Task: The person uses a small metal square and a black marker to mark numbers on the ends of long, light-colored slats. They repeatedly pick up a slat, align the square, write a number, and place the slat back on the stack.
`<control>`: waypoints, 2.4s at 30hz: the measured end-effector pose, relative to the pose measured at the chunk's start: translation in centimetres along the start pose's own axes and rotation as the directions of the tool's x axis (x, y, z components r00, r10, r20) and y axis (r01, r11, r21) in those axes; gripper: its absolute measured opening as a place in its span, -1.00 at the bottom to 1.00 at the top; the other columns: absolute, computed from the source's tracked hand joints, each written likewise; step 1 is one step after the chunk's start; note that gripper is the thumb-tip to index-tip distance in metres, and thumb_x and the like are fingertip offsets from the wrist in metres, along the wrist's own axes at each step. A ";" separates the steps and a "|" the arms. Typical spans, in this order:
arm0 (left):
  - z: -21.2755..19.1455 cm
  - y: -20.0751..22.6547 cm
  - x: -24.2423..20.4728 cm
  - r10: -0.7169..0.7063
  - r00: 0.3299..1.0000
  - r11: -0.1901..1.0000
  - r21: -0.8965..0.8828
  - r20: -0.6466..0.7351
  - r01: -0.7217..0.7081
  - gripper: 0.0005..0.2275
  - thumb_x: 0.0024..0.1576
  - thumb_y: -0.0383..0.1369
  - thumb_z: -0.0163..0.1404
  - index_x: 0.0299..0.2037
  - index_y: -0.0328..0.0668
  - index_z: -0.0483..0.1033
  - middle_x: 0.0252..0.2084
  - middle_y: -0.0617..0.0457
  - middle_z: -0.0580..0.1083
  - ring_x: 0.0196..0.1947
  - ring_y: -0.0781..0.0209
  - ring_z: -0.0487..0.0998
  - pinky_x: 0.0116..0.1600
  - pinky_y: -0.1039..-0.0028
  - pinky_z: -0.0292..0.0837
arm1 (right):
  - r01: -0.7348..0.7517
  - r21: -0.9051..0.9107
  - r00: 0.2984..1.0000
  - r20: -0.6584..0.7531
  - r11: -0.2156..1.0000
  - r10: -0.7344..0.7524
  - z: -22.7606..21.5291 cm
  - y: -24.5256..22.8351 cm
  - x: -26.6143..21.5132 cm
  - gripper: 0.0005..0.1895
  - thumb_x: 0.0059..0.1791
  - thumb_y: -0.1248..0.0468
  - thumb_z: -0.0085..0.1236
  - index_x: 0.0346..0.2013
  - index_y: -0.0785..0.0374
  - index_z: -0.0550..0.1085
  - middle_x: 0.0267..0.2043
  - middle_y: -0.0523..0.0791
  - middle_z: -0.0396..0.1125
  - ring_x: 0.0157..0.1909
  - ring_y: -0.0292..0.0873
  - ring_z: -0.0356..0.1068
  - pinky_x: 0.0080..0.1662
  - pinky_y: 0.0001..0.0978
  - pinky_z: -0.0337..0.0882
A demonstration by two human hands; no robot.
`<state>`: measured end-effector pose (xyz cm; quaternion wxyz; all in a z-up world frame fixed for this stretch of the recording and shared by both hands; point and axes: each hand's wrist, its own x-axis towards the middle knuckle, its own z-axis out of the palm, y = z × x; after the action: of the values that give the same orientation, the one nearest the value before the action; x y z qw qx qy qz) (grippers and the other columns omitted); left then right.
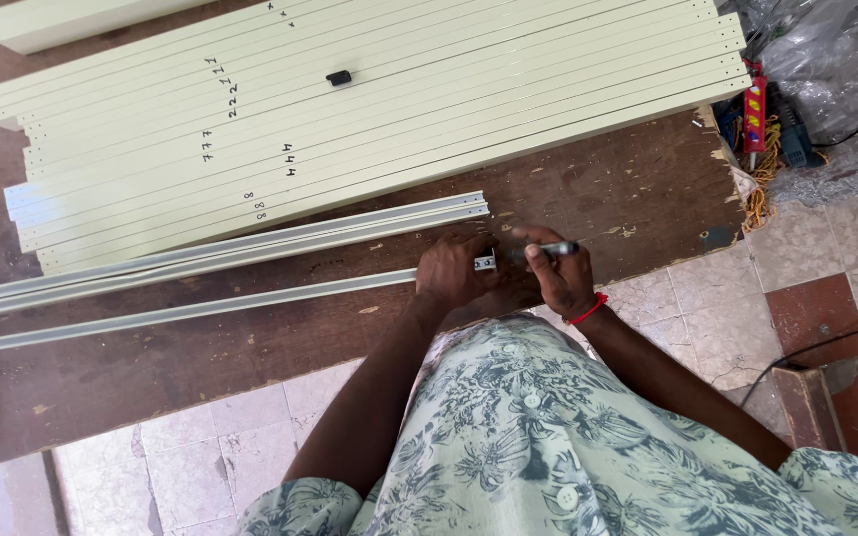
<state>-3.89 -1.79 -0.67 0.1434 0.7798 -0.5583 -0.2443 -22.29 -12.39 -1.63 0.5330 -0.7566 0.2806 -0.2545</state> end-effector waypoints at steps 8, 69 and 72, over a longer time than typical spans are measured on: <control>-0.5 0.0 0.1 -0.043 0.998 0.998 -0.042 0.039 0.045 -0.54 -0.06 -0.08 0.28 0.08 0.17 0.56 -0.09 0.00 0.61 -0.14 -0.01 0.66 -0.02 0.16 0.59 | 0.028 -0.220 0.999 0.021 0.975 -0.024 1.0 -1.9 0.8 -0.77 0.03 0.14 0.23 -0.21 0.26 0.59 -0.54 -0.13 0.43 -0.52 -0.31 0.39 -0.43 -0.41 0.35; -17.6 -36.1 -18.0 -0.289 0.943 0.814 0.476 -0.163 0.332 -0.21 -0.24 -0.22 0.33 0.34 0.21 0.39 0.14 -0.06 0.51 0.22 -0.12 0.49 0.32 0.02 0.37 | 0.221 -0.635 0.918 -0.121 0.740 -0.378 -6.7 0.0 1.1 -0.72 -0.11 0.22 0.29 -0.13 0.14 0.51 -0.40 -0.03 0.41 -0.40 -0.02 0.45 -0.34 -0.11 0.40; -19.9 -40.4 -20.3 -0.445 0.886 0.587 0.705 -0.128 0.397 -0.23 -0.17 0.00 0.33 0.33 0.26 0.37 0.23 0.10 0.52 0.26 0.03 0.51 0.32 0.09 0.43 | 0.200 -0.637 0.938 -0.095 0.744 -0.334 -5.7 -0.6 1.6 -0.71 -0.07 0.25 0.31 -0.07 0.13 0.50 -0.44 -0.08 0.40 -0.45 -0.09 0.44 -0.40 -0.16 0.38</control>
<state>33.95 29.87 0.46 -0.2500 0.8742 -0.4119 -0.0592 -24.99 -17.11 0.75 0.1817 -0.8912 0.2893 -0.2984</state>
